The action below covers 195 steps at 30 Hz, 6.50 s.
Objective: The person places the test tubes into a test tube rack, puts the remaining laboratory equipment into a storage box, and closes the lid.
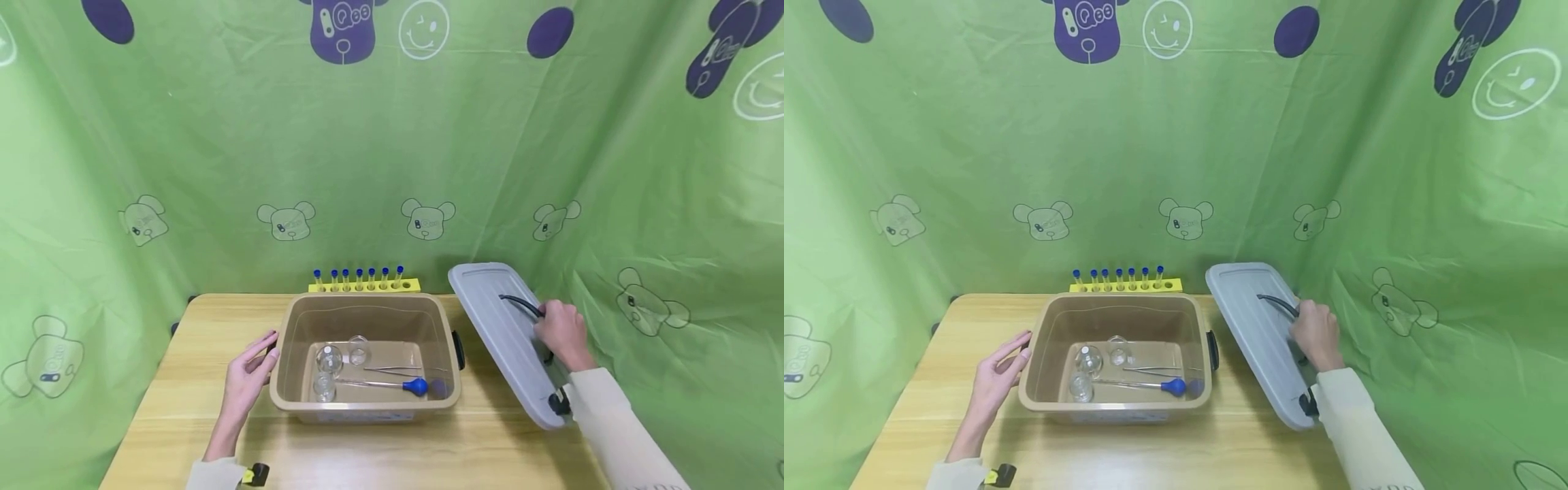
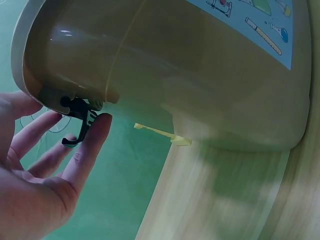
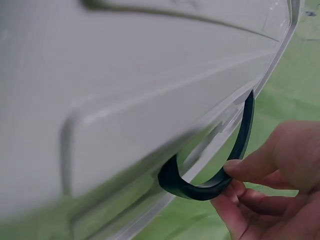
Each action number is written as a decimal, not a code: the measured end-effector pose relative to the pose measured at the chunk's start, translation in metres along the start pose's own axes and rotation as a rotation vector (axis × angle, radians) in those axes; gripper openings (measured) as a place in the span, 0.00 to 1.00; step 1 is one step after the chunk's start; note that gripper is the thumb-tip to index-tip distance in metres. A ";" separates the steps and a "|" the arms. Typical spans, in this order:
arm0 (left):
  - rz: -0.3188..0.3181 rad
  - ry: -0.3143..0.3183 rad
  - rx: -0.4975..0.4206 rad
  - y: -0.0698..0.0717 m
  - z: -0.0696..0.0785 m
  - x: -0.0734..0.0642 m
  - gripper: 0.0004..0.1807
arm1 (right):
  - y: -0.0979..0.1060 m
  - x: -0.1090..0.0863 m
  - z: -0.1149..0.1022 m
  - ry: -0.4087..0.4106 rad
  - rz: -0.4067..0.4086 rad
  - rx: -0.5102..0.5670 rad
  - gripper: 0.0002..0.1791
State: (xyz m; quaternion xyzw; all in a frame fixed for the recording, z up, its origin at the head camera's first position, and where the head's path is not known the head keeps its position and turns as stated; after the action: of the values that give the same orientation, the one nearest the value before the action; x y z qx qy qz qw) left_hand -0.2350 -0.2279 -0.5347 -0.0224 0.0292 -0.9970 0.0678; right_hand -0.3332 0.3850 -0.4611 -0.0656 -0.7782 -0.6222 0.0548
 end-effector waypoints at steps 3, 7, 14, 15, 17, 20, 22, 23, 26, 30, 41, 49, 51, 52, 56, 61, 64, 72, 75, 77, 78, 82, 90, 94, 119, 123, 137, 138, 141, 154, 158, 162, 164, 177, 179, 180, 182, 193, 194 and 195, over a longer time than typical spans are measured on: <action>0.003 -0.013 -0.001 0.000 0.002 0.000 0.22 | 0.016 0.002 -0.018 0.037 0.039 0.026 0.16; 0.007 -0.014 -0.004 0.000 0.002 0.001 0.22 | 0.035 0.004 -0.045 0.073 0.063 0.056 0.16; 0.011 0.007 -0.009 0.001 -0.002 0.001 0.23 | 0.060 0.004 -0.099 0.156 0.127 0.072 0.13; 0.015 0.018 -0.012 0.001 -0.003 0.001 0.24 | 0.062 0.004 -0.106 0.168 0.130 0.080 0.13; 0.024 0.041 -0.017 0.003 -0.006 0.000 0.24 | 0.065 0.005 -0.120 0.188 0.135 0.086 0.14; 0.044 0.081 -0.024 0.004 -0.009 -0.001 0.25 | 0.067 0.005 -0.139 0.219 0.131 0.093 0.14; 0.049 0.104 -0.027 0.004 -0.011 -0.001 0.26 | 0.067 0.005 -0.149 0.240 0.128 0.094 0.14; 0.051 0.113 -0.028 0.004 -0.011 -0.002 0.26 | 0.066 0.005 -0.154 0.254 0.128 0.091 0.14; 0.057 0.135 -0.036 0.004 -0.013 -0.002 0.28 | 0.063 0.003 -0.169 0.292 0.132 0.084 0.12; 0.075 0.154 -0.037 0.004 -0.013 -0.002 0.28 | 0.058 0.000 -0.189 0.333 0.125 0.081 0.11; 0.104 0.165 -0.014 0.008 -0.016 -0.002 0.24 | 0.039 -0.008 -0.235 0.414 0.096 0.057 0.12; 0.123 0.142 -0.013 0.008 -0.017 -0.001 0.22 | 0.021 -0.015 -0.262 0.480 0.043 0.023 0.14; 0.127 0.142 -0.011 0.009 -0.018 -0.001 0.22 | 0.017 -0.016 -0.267 0.490 0.024 0.022 0.15; 0.127 0.142 -0.011 0.009 -0.018 -0.001 0.22 | 0.015 -0.017 -0.270 0.497 0.018 0.021 0.16; 0.128 0.144 -0.023 0.009 -0.019 0.000 0.22 | 0.009 -0.020 -0.283 0.534 -0.003 0.010 0.19; 0.134 0.144 -0.020 0.009 -0.019 0.000 0.22 | 0.001 -0.021 -0.300 0.581 -0.021 -0.021 0.21; 0.141 0.139 0.000 0.010 -0.019 0.000 0.22 | -0.005 -0.022 -0.310 0.602 -0.032 -0.035 0.20; 0.146 0.127 0.006 0.012 -0.021 0.001 0.22 | -0.022 -0.027 -0.336 0.664 -0.062 -0.045 0.17; 0.149 0.122 0.009 0.013 -0.021 0.002 0.22 | -0.028 -0.029 -0.344 0.677 -0.070 -0.054 0.14; 0.152 0.119 0.001 0.013 -0.021 0.001 0.22 | -0.031 -0.030 -0.349 0.686 -0.069 -0.066 0.12; 0.151 0.119 -0.006 0.013 -0.020 0.001 0.22 | -0.032 -0.030 -0.352 0.690 -0.069 -0.069 0.12; 0.142 0.121 -0.050 0.011 -0.020 0.001 0.22 | -0.037 -0.029 -0.360 0.700 -0.071 -0.079 0.10; 0.153 0.153 -0.049 0.012 -0.023 0.001 0.22 | -0.045 -0.027 -0.374 0.721 -0.097 -0.087 0.06; 0.150 0.158 -0.063 0.012 -0.024 0.001 0.22 | -0.052 -0.024 -0.376 0.720 -0.116 -0.100 0.08; 0.138 0.194 -0.087 0.011 -0.018 -0.004 0.23 | -0.047 -0.011 -0.354 0.553 -0.212 0.103 0.15; 0.128 0.198 -0.084 0.010 -0.013 -0.005 0.24 | -0.020 -0.009 -0.330 0.474 -0.112 0.210 0.16; 0.146 0.152 -0.003 0.003 0.009 -0.012 0.23 | -0.024 -0.029 -0.182 0.032 0.007 0.470 0.30; 0.144 0.158 0.000 0.003 0.008 -0.013 0.24 | -0.029 -0.033 -0.176 0.015 -0.007 0.477 0.32; 0.127 0.175 0.003 -0.001 0.008 -0.013 0.27 | -0.043 -0.045 -0.162 -0.044 -0.060 0.520 0.38; 0.076 0.216 -0.044 -0.010 0.000 -0.014 0.35 | -0.083 -0.084 -0.148 -0.243 -0.181 0.700 0.46; 0.054 0.205 -0.057 -0.014 -0.001 -0.014 0.35 | -0.084 -0.089 -0.147 -0.297 -0.163 0.761 0.45; 0.038 0.202 -0.072 -0.017 0.000 -0.015 0.37 | -0.084 -0.092 -0.148 -0.330 -0.142 0.855 0.45; 0.032 0.203 -0.080 -0.018 0.000 -0.016 0.39 | -0.084 -0.093 -0.148 -0.333 -0.124 0.917 0.43; 0.013 0.190 -0.052 -0.023 0.002 -0.013 0.44 | -0.079 -0.093 -0.156 -0.290 -0.027 1.022 0.38; 0.018 0.188 -0.044 -0.022 0.003 -0.013 0.43 | -0.079 -0.094 -0.156 -0.295 -0.035 1.008 0.39; 0.022 0.186 -0.038 -0.022 0.003 -0.013 0.42 | -0.079 -0.094 -0.155 -0.295 -0.035 0.995 0.39; 0.029 0.183 -0.027 -0.022 0.004 -0.013 0.42 | -0.079 -0.094 -0.155 -0.294 -0.032 0.962 0.38; 0.055 0.171 0.020 -0.022 0.003 -0.015 0.38 | -0.073 -0.096 -0.157 -0.250 0.034 0.787 0.32; 0.057 0.167 0.023 -0.022 0.004 -0.016 0.38 | -0.072 -0.096 -0.158 -0.237 0.045 0.769 0.31; 0.059 0.160 0.028 -0.022 0.005 -0.017 0.37 | -0.071 -0.096 -0.159 -0.225 0.057 0.751 0.30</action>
State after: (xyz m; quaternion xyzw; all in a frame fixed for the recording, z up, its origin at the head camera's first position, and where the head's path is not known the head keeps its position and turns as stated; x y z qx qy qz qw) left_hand -0.2211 -0.2040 -0.5295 0.0593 0.0210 -0.9935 0.0951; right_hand -0.2497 0.2112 -0.5102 -0.1306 -0.9506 -0.2815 0.0065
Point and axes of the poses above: each hand's wrist, its own x-axis towards the middle knuckle, its own y-axis out of the back of the hand, z = x × y, the point moved 9 cm from there along x, towards the middle knuckle, and after that the axes turned 5 degrees about -x, right-handed, at the moved point
